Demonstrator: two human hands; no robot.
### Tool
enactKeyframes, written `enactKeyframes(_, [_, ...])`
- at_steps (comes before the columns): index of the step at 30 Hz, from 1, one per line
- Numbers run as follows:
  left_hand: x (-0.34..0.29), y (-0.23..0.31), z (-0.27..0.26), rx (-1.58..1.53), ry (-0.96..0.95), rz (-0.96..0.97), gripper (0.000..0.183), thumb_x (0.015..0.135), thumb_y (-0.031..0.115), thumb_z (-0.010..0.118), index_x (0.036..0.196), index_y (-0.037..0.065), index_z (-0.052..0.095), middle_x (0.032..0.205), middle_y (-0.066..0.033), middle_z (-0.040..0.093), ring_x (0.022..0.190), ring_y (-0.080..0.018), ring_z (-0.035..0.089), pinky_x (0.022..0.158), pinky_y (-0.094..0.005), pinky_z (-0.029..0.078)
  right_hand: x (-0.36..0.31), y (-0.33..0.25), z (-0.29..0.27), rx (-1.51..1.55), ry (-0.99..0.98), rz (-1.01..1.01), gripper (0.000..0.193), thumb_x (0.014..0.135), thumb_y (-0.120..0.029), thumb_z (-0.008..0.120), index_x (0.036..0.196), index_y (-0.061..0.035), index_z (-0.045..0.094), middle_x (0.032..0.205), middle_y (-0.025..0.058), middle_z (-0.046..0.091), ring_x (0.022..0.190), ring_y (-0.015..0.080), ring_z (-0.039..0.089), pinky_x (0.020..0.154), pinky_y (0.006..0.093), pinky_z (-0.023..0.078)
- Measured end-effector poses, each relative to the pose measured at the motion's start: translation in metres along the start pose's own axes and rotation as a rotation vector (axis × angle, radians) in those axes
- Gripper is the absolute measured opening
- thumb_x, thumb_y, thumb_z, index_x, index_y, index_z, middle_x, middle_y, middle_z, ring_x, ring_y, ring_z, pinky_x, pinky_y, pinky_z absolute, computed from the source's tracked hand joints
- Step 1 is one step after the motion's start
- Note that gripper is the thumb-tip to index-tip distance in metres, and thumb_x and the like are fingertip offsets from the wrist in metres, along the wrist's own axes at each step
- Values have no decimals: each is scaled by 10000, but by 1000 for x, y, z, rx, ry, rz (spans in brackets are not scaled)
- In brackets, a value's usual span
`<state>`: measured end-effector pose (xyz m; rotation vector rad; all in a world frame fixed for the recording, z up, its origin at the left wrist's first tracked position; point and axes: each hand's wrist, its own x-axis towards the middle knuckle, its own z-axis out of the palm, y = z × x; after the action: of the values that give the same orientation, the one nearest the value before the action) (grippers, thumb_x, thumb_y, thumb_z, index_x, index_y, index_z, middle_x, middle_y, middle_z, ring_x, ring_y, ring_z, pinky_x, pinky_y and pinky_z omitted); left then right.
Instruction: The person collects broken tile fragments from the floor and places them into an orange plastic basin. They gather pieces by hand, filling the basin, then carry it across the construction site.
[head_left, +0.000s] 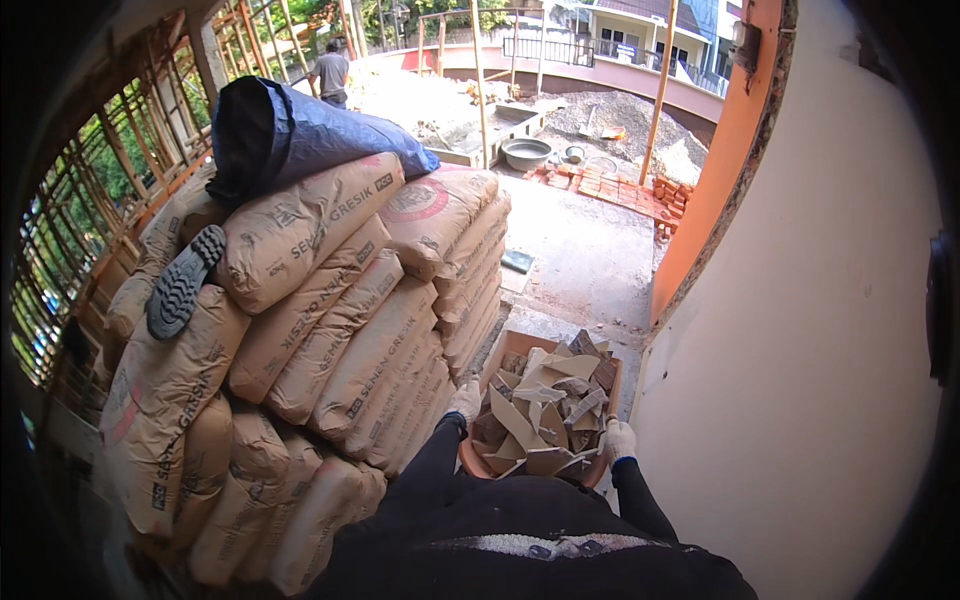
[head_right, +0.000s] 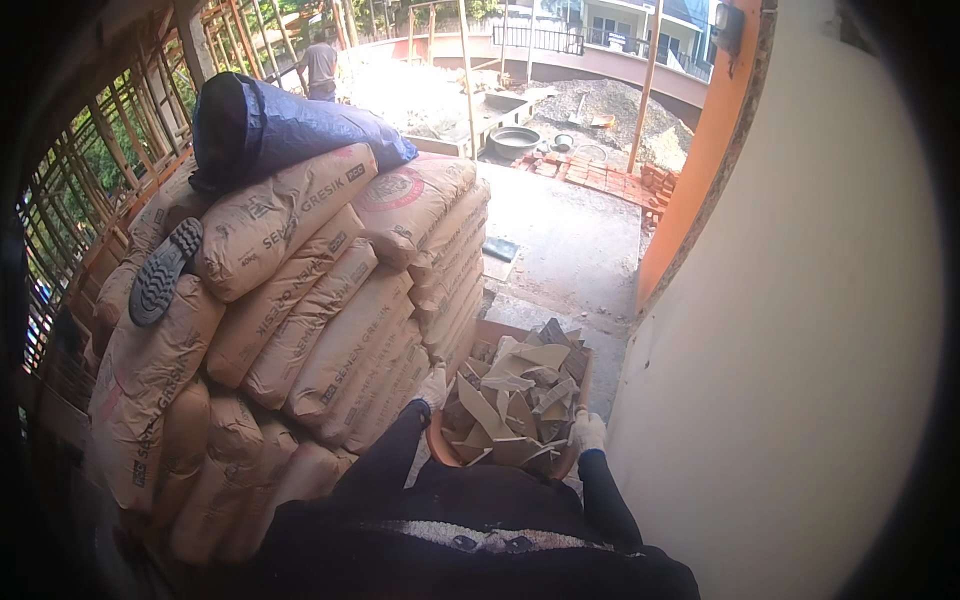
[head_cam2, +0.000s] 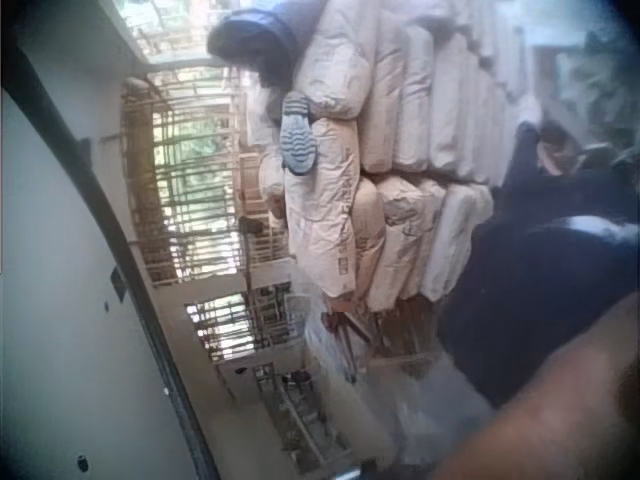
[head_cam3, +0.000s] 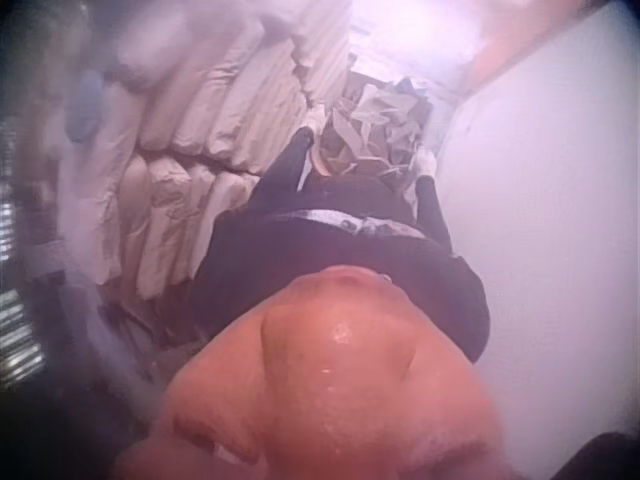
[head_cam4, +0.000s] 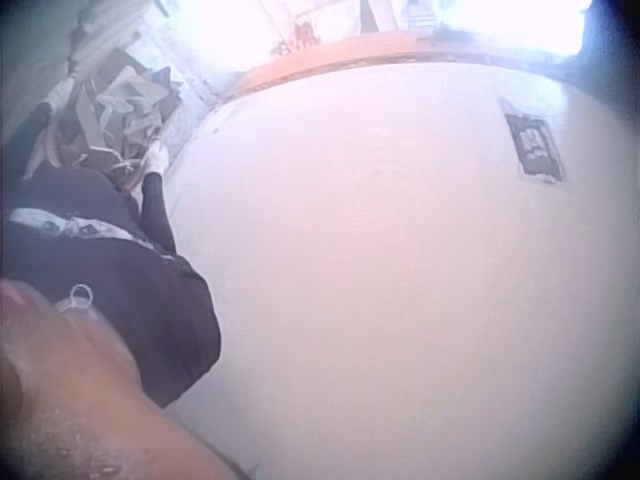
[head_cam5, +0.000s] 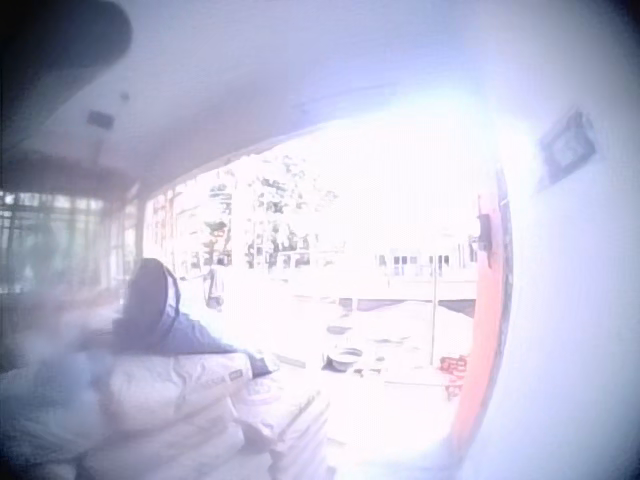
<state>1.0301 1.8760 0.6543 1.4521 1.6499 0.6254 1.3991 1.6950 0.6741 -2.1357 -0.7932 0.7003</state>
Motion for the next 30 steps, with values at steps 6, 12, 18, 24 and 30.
enactKeyframes(6, [146,78,29,198,-119,0,733,1132,559,181,1373,47,648,1395,-330,647,1357,-493,583,1151,-546,453,165,-59,31,22,6,-31,471,1075,-427,621,911,6,707,794,112,689,747,219,659,675,416,508])
enactKeyframes(12, [283,171,56,198,-243,1,542,1131,441,297,1446,57,514,1422,-330,627,1326,-508,604,1134,-565,470,289,-117,22,280,6,16,376,1074,-333,647,967,27,680,708,119,669,524,214,645,498,412,506])
enactKeyframes(18, [405,217,111,263,-193,17,505,1102,428,442,1486,99,442,1399,-309,652,1293,-506,632,1114,-554,482,414,-173,26,51,42,-25,403,1052,-359,659,994,38,698,840,145,717,753,243,697,687,427,546])
enactKeyframes(24, [506,297,155,95,-109,-156,769,1098,648,228,1514,96,564,1501,-312,584,1391,-514,550,1168,-532,439,576,-239,15,17,-8,-69,483,1021,-426,702,1010,56,708,893,208,742,852,305,738,793,453,560])
enactKeyframes(30, [588,369,148,117,-89,-107,745,1113,584,176,1539,92,540,1554,-306,543,1472,-476,483,1250,-518,356,698,-279,44,-110,-125,-77,528,1007,-443,697,1032,83,725,912,192,739,850,280,701,796,433,547])
